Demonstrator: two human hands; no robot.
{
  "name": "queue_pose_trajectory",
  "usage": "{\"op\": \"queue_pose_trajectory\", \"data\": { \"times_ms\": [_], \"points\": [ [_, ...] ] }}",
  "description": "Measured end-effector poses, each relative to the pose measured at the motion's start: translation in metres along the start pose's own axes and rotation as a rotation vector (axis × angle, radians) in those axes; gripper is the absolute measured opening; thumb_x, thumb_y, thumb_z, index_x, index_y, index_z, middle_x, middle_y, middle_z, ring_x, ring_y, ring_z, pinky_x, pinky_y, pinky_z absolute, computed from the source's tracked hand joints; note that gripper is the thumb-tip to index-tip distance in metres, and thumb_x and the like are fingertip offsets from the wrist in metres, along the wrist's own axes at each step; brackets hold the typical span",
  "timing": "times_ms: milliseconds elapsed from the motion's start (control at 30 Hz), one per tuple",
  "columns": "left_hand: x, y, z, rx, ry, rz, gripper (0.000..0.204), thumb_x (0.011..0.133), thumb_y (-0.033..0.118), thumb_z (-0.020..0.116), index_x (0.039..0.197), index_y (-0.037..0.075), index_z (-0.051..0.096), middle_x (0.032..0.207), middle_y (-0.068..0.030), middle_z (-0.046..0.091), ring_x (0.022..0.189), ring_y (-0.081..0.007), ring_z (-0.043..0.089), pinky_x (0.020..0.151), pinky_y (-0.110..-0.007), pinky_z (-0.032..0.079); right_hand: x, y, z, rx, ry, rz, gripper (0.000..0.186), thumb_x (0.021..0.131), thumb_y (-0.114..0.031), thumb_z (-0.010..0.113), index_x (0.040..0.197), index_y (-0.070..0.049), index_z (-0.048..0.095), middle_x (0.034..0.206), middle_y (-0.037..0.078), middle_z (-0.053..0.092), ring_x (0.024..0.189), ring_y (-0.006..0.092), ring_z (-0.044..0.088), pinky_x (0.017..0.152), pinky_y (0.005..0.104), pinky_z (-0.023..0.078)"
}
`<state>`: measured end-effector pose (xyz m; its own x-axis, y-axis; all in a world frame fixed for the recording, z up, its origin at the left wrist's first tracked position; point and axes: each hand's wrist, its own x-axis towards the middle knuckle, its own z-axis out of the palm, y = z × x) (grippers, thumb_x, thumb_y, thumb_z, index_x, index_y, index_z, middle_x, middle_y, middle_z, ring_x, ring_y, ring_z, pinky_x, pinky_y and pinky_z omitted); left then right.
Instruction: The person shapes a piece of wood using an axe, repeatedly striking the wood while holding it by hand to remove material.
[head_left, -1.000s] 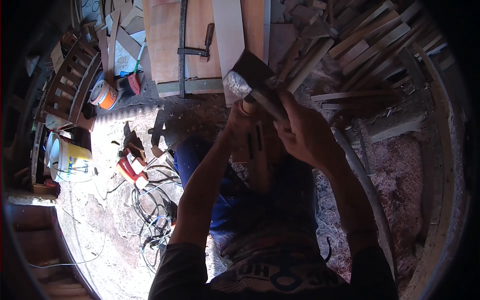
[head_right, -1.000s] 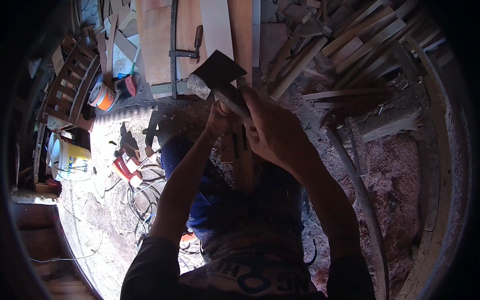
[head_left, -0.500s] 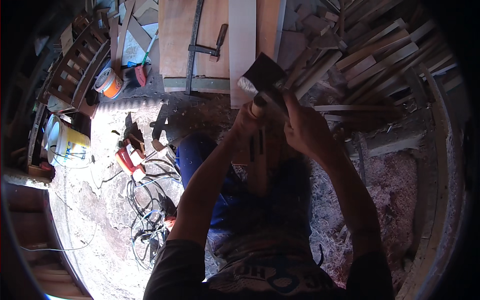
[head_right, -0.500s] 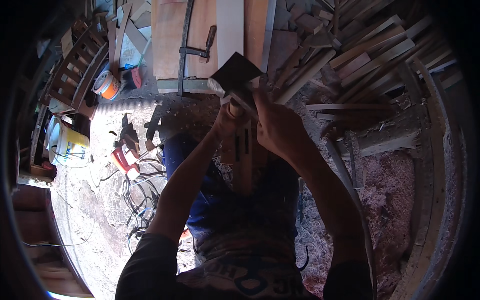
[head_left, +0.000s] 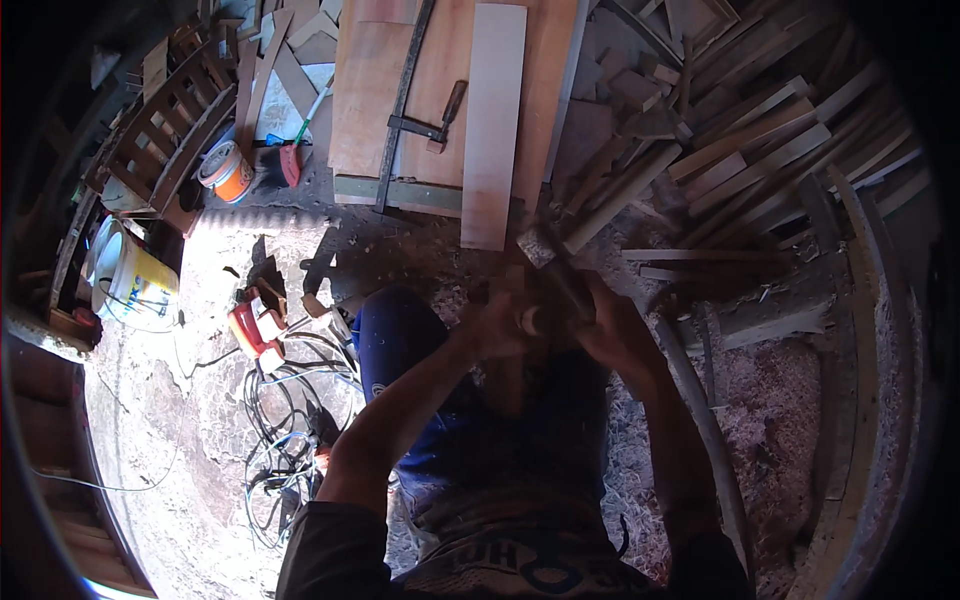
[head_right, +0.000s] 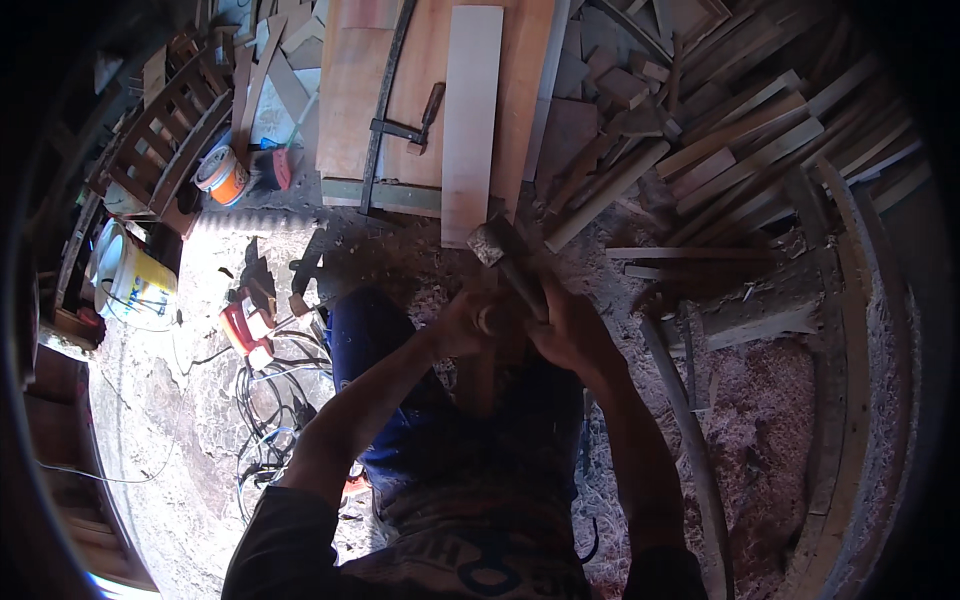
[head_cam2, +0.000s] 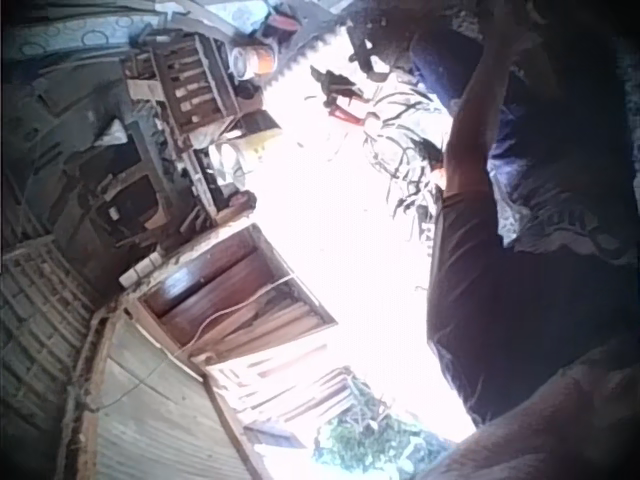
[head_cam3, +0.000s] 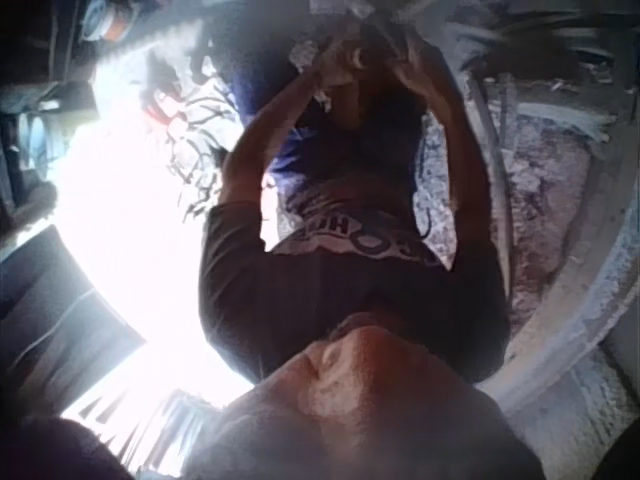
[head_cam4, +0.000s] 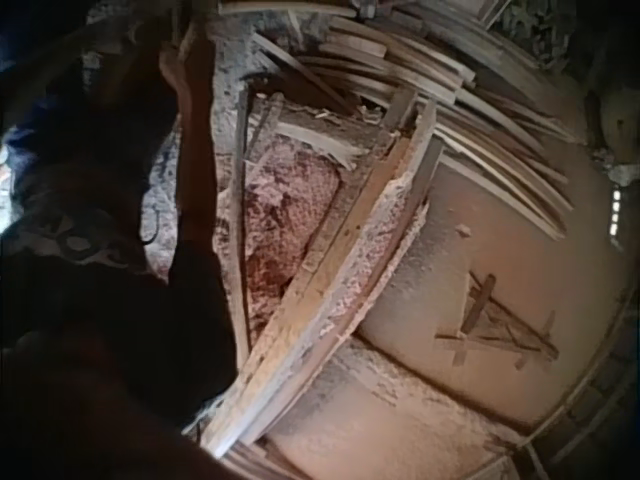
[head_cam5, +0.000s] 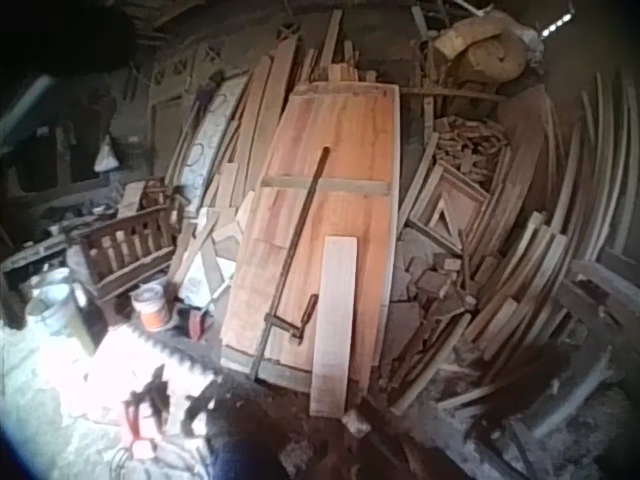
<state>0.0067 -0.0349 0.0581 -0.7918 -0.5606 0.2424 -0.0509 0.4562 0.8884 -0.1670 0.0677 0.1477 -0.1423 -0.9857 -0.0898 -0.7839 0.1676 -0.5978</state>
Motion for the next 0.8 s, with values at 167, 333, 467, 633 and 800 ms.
{"op": "queue_pose_trajectory", "data": {
  "times_ms": [167,333,467,633,800],
  "points": [
    [0.011,0.044,-0.012,-0.125,0.382,-0.134,0.045,0.075,0.012,0.083,0.115,0.005,0.063,0.105,-0.0054,0.069,0.091,-0.0099,0.063,0.082,-0.032,0.054,-0.066,0.023,0.026,0.665,0.097,0.177,0.066,0.08,-0.006,0.07,0.14,-0.006,0.043,0.082,0.007,0.062,0.058,0.0224,0.061,0.054,0.0358,0.05],
    [0.056,0.037,-0.053,-0.403,0.55,0.104,0.046,0.079,0.015,0.081,0.115,0.004,0.055,0.098,-0.0054,0.067,0.088,-0.0123,0.063,0.078,-0.031,0.055,-0.101,0.031,0.026,0.808,0.162,0.309,0.059,0.08,-0.002,0.07,0.135,-0.003,0.047,0.073,0.001,0.055,0.047,0.0093,0.051,0.042,0.0256,0.042],
    [0.052,0.038,-0.041,0.028,0.714,0.133,0.044,0.084,0.016,0.078,0.118,0.003,0.053,0.097,-0.0057,0.066,0.085,-0.011,0.063,0.073,-0.029,0.054,-0.113,0.031,0.02,0.812,0.187,0.385,0.055,0.079,-0.002,0.072,0.13,-0.003,0.049,0.072,0.001,0.056,0.047,0.0114,0.053,0.044,0.0262,0.044],
    [0.041,0.025,-0.032,-0.631,0.787,0.012,0.033,0.082,0.012,0.076,0.108,0.002,0.059,0.093,-0.0051,0.067,0.08,-0.0101,0.063,0.067,-0.029,0.051,-0.12,0.036,0.025,0.82,0.185,0.428,0.054,0.079,-0.003,0.074,0.128,-0.003,0.051,0.073,0.001,0.056,0.051,0.0113,0.056,0.048,0.0252,0.047],
    [0.024,0.005,-0.039,-0.592,0.728,-0.041,0.016,0.079,0.01,0.075,0.087,0.004,0.063,0.078,-0.001,0.064,0.07,-0.0085,0.059,0.061,-0.027,0.047,-0.116,0.037,0.037,0.909,0.126,0.437,0.055,0.08,-0.001,0.072,0.13,-0.004,0.05,0.076,0.0,0.057,0.056,0.0098,0.058,0.049,0.025,0.047]
  ]
}}
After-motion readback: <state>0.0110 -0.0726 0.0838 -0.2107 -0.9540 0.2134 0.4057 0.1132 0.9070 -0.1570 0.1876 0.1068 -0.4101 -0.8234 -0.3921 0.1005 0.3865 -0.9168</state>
